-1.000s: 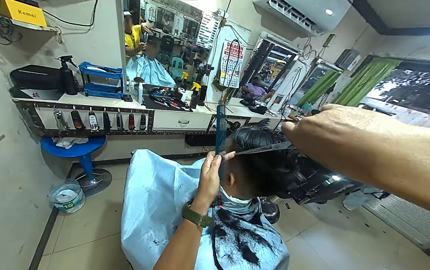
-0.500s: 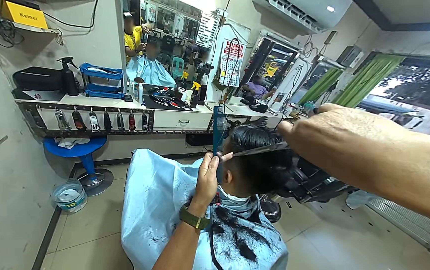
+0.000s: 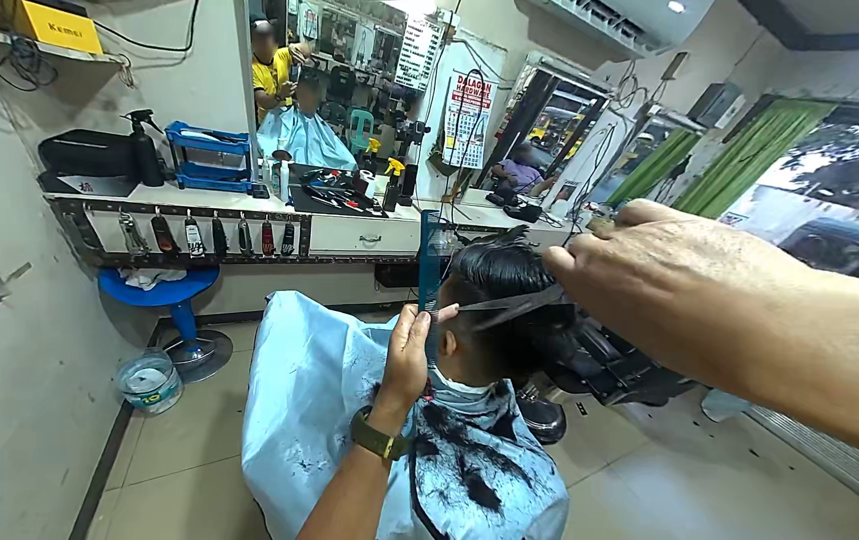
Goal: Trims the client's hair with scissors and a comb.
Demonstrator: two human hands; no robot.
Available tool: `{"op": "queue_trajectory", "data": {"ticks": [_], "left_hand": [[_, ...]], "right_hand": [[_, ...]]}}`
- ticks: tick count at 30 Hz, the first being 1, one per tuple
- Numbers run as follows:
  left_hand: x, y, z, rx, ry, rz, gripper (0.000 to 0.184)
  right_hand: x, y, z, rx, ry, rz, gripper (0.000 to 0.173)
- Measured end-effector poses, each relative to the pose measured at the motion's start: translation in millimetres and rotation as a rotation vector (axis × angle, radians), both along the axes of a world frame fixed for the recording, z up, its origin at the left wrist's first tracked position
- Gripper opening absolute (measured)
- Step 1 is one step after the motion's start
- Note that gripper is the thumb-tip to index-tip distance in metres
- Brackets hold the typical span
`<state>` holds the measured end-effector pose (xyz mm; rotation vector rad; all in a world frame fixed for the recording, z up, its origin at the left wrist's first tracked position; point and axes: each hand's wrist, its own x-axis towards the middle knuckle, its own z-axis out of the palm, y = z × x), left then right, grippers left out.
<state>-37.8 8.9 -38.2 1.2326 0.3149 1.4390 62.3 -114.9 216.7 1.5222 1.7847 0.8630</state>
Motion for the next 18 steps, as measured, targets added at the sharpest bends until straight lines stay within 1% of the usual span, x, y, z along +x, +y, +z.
{"op": "queue_trajectory", "data": {"ticks": [2, 3, 6, 7, 8, 10, 13, 14, 16, 17, 18], "left_hand": [[-1.9, 0.8, 6.6, 0.022, 0.036, 0.055, 0.035], [-2.4, 2.6, 12.4, 0.034, 0.058, 0.08, 0.034], [0.2, 14.1, 29.4, 0.059, 0.104, 0.093, 0.036], [2.2, 17.3, 33.5, 0.061, 0.106, 0.085, 0.036], [4.3, 18.9, 36.3, 0.062, 0.104, 0.077, 0.037], [7.4, 18.2, 36.7, 0.056, 0.095, 0.064, 0.037], [9.1, 12.8, 31.7, 0.036, 0.086, 0.069, 0.038], [9.3, 10.8, 30.4, 0.029, 0.087, 0.075, 0.038], [8.9, 7.7, 28.0, 0.018, 0.093, 0.083, 0.038], [8.5, 6.5, 26.7, 0.016, 0.095, 0.086, 0.038], [8.3, 5.5, 25.4, 0.012, 0.097, 0.089, 0.038]], "right_hand": [[0.0, -1.1, 5.9, -0.008, 0.054, -0.057, 0.015], [3.8, -0.3, 10.9, -0.01, 0.082, -0.05, 0.014], [17.2, 6.7, 28.0, 0.001, 0.08, 0.039, 0.006], [23.3, 8.5, 31.6, 0.011, 0.104, 0.114, 0.008], [25.0, 8.4, 33.7, 0.019, 0.139, 0.146, 0.011], [23.0, 4.9, 33.2, 0.035, 0.185, 0.123, 0.015], [24.0, 4.3, 28.3, 0.036, 0.169, 0.107, 0.016], [25.9, 6.2, 26.3, 0.024, 0.142, 0.11, 0.013], [28.6, 8.0, 21.4, -0.018, 0.057, 0.048, 0.003], [38.8, 9.0, 17.5, -0.007, 0.071, 0.126, 0.006], [54.4, 11.7, 13.1, 0.034, 0.121, 0.297, 0.005]]}}
